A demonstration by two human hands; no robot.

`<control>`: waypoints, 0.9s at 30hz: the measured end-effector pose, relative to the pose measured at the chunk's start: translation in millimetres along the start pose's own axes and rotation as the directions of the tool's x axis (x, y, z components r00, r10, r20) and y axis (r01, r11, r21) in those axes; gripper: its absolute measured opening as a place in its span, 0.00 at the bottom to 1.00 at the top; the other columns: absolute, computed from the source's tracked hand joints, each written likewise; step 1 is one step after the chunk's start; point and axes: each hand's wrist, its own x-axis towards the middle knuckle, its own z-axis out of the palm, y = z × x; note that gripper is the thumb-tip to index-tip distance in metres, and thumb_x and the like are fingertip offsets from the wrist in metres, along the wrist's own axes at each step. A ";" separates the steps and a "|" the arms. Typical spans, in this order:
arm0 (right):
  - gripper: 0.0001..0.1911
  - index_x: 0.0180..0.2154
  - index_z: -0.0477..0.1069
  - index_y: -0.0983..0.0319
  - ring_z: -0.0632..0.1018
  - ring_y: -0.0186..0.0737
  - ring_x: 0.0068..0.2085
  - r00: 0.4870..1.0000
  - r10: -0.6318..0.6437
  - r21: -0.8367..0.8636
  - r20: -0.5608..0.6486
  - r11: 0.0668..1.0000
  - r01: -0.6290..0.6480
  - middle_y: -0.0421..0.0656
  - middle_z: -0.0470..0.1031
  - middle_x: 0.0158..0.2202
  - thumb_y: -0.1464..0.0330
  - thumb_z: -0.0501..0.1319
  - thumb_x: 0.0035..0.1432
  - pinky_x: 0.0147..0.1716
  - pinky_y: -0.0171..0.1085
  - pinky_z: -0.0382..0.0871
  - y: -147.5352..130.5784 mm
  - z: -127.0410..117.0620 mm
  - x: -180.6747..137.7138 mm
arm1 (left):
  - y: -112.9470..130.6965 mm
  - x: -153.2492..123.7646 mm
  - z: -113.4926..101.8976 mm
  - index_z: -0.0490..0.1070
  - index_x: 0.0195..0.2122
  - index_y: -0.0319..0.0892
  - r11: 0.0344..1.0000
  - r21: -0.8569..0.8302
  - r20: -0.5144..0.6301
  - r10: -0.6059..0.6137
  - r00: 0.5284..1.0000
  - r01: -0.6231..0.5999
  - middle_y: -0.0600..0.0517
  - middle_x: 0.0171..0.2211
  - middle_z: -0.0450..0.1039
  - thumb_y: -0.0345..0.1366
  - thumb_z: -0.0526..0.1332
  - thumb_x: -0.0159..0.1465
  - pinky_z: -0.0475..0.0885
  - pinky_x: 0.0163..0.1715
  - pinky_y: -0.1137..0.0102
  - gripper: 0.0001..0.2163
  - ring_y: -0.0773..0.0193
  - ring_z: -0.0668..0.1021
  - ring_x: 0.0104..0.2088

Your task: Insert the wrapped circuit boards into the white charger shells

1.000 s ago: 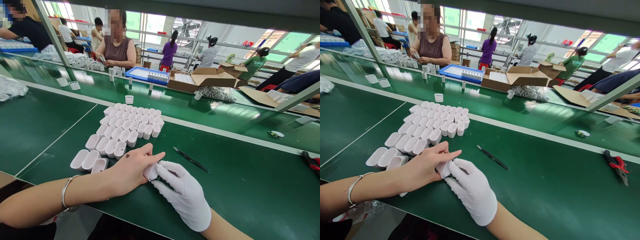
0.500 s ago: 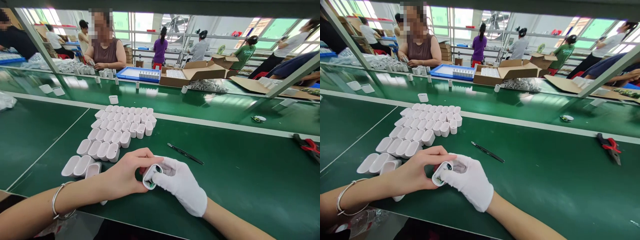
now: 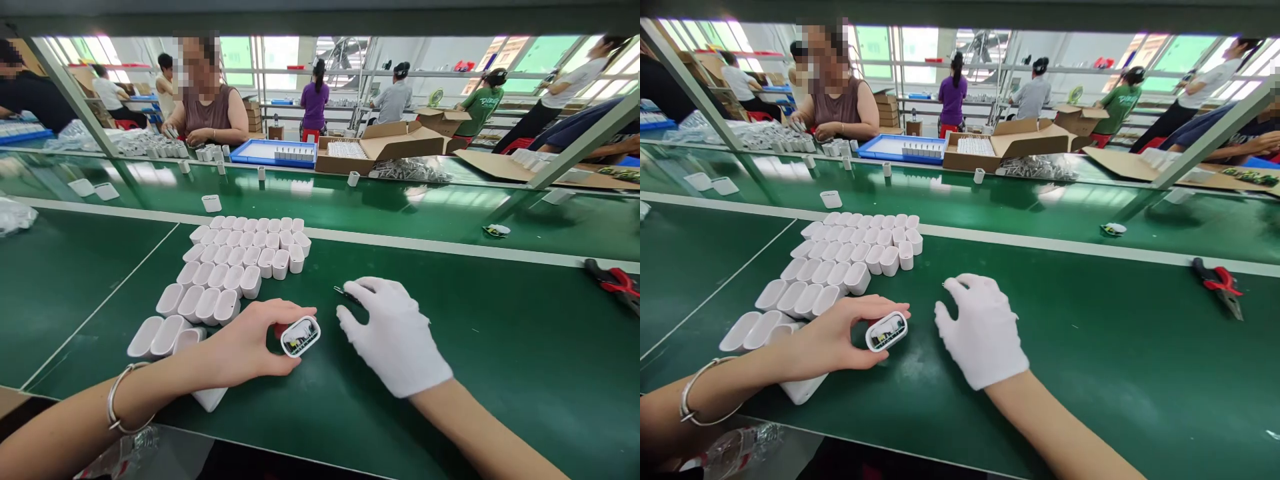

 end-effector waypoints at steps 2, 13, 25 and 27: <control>0.10 0.38 0.77 0.57 0.76 0.51 0.38 0.978 0.089 -0.184 0.188 0.981 -0.054 0.49 0.77 0.39 0.65 0.61 0.53 0.26 0.42 0.69 12.2 1.8 8.1 | -3.5 0.4 -2.4 0.70 0.49 0.48 0.999 0.025 0.012 -0.043 0.999 0.043 0.53 0.41 0.72 0.31 0.62 0.55 0.69 0.38 0.70 0.19 0.61 0.74 0.40; 0.25 0.56 0.65 0.56 0.73 0.47 0.51 0.942 -0.313 0.315 0.120 0.912 0.262 0.48 0.69 0.53 0.65 0.61 0.56 0.48 0.44 0.70 -3.9 20.8 -5.9 | -19.6 7.9 -1.8 0.72 0.43 0.45 0.961 0.273 -0.002 -0.048 0.999 0.047 0.53 0.41 0.75 0.29 0.60 0.56 0.69 0.39 0.69 0.13 0.59 0.75 0.41; 0.16 0.44 0.77 0.55 0.77 0.43 0.42 0.997 -0.034 0.511 -0.075 0.857 0.068 0.42 0.77 0.42 0.57 0.60 0.56 0.43 0.39 0.72 15.5 31.2 70.0 | 14.4 -77.7 -49.5 0.72 0.38 0.49 0.724 0.685 -0.285 0.165 0.944 0.081 0.56 0.41 0.74 0.37 0.56 0.65 0.70 0.39 0.71 0.05 0.62 0.76 0.42; 0.20 0.46 0.76 0.57 0.75 0.47 0.46 0.970 0.169 0.365 -0.172 0.926 -0.097 0.45 0.76 0.44 0.56 0.59 0.56 0.46 0.42 0.69 50.0 35.8 118.6 | 5.2 -93.2 -38.8 0.71 0.41 0.50 0.647 0.762 -0.178 0.239 0.955 -0.020 0.56 0.44 0.74 0.37 0.61 0.62 0.70 0.40 0.71 0.06 0.61 0.75 0.45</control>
